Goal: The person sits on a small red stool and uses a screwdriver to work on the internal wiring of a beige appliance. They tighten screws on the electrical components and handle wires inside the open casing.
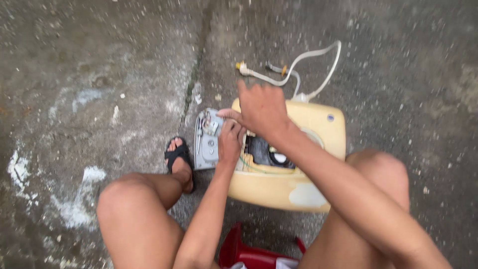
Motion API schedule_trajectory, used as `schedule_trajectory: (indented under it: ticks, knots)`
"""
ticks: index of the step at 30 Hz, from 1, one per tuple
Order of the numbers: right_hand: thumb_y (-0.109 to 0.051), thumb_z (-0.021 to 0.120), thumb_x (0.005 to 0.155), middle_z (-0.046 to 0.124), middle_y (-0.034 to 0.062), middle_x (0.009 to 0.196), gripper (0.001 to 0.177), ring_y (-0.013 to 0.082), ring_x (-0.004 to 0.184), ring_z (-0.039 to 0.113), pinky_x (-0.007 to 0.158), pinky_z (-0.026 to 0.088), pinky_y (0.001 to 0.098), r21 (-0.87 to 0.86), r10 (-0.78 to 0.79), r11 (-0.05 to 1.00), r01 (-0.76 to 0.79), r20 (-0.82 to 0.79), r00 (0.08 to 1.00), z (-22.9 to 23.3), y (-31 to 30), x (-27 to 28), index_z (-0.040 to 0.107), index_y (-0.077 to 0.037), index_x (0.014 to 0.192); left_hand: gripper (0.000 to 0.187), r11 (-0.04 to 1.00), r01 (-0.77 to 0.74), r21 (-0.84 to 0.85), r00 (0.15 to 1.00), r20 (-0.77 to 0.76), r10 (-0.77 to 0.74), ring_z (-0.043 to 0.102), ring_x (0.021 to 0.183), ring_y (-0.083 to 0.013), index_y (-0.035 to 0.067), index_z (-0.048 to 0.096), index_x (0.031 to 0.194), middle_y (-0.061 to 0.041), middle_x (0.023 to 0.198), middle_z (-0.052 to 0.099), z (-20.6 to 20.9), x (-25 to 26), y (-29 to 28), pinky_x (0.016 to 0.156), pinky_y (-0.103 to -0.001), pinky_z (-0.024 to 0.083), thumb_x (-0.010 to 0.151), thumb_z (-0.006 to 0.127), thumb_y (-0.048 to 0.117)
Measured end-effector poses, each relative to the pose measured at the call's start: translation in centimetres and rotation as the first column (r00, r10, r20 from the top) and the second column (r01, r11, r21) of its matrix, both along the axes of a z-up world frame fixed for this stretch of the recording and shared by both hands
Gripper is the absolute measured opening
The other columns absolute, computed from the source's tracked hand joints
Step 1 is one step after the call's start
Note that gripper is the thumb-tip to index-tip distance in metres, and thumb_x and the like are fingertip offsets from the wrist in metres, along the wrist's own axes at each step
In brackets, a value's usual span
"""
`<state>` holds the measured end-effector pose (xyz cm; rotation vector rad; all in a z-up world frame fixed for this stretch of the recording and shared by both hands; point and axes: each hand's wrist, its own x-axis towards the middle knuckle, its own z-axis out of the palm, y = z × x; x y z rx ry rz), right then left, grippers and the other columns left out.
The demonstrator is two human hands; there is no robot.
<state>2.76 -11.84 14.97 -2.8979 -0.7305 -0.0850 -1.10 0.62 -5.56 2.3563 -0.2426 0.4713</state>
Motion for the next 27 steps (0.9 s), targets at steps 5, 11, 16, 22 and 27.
schedule_trajectory:
  ticks: [5,11,16,22,27]
  knots:
    - [-0.033,0.059,0.096,0.07,0.0212,0.094,0.035,0.046,0.088,0.074,0.073,0.06,0.0583,0.005,-0.042,0.999,0.044,-0.187,0.981,-0.9,0.3,2.0,0.052,-0.007,0.118,0.023,0.998,-0.009,0.07,0.988,-0.156,0.02,0.059,0.094,-0.0239,0.007,0.062,0.094,-0.003,0.091,0.05,-3.4,0.8,-0.2,0.072,-0.04,0.06,0.108,0.054,0.024]
    - [-0.079,0.057,0.087,0.063,0.0173,0.109,0.084,0.0435,0.101,0.061,0.077,0.052,0.058,0.043,-0.016,0.999,0.021,-0.12,0.993,-2.8,-0.1,2.1,0.051,-0.006,0.126,0.036,0.999,-0.039,0.013,0.963,-0.268,0.041,0.055,0.113,-0.0377,0.01,0.058,0.133,-0.014,0.127,0.061,-7.6,2.3,-0.3,0.067,-0.054,0.048,0.097,0.055,0.017]
    - [-0.058,0.046,0.099,0.072,0.0112,0.076,0.056,0.0386,0.069,0.07,0.053,0.052,0.0501,-0.073,-0.123,0.99,0.12,-0.043,0.991,-4.2,1.4,3.6,0.062,-0.008,0.118,0.01,0.994,-0.021,0.106,0.989,-0.143,0.036,0.05,0.089,-0.0297,0.011,0.061,0.1,-0.007,0.093,0.054,-6.5,2.2,-0.2,0.065,-0.045,0.044,0.099,0.061,0.02]
    - [-0.022,0.068,0.089,0.047,0.0128,0.128,0.055,0.0344,0.117,0.049,0.093,0.046,0.0556,0.074,-0.081,0.988,0.133,-0.488,0.869,2.8,1.5,2.4,0.044,-0.008,0.136,0.02,0.998,-0.035,0.056,0.951,-0.305,0.051,0.048,0.111,-0.031,0.012,0.049,0.118,-0.007,0.118,0.052,-7.1,3.1,-0.6,0.079,-0.047,0.046,0.101,0.049,0.02]
    - [-0.08,0.036,0.095,0.066,0.0145,0.093,0.083,0.0362,0.074,0.069,0.054,0.055,0.0471,-0.083,-0.185,0.982,0.172,-0.203,0.961,-3.3,2.2,4.2,0.041,-0.007,0.135,0.023,0.996,-0.03,0.088,0.94,-0.336,0.058,0.049,0.099,-0.0291,0.014,0.059,0.117,0.0,0.117,0.06,-7.8,3.5,-0.5,0.063,-0.049,0.045,0.096,0.053,0.017]
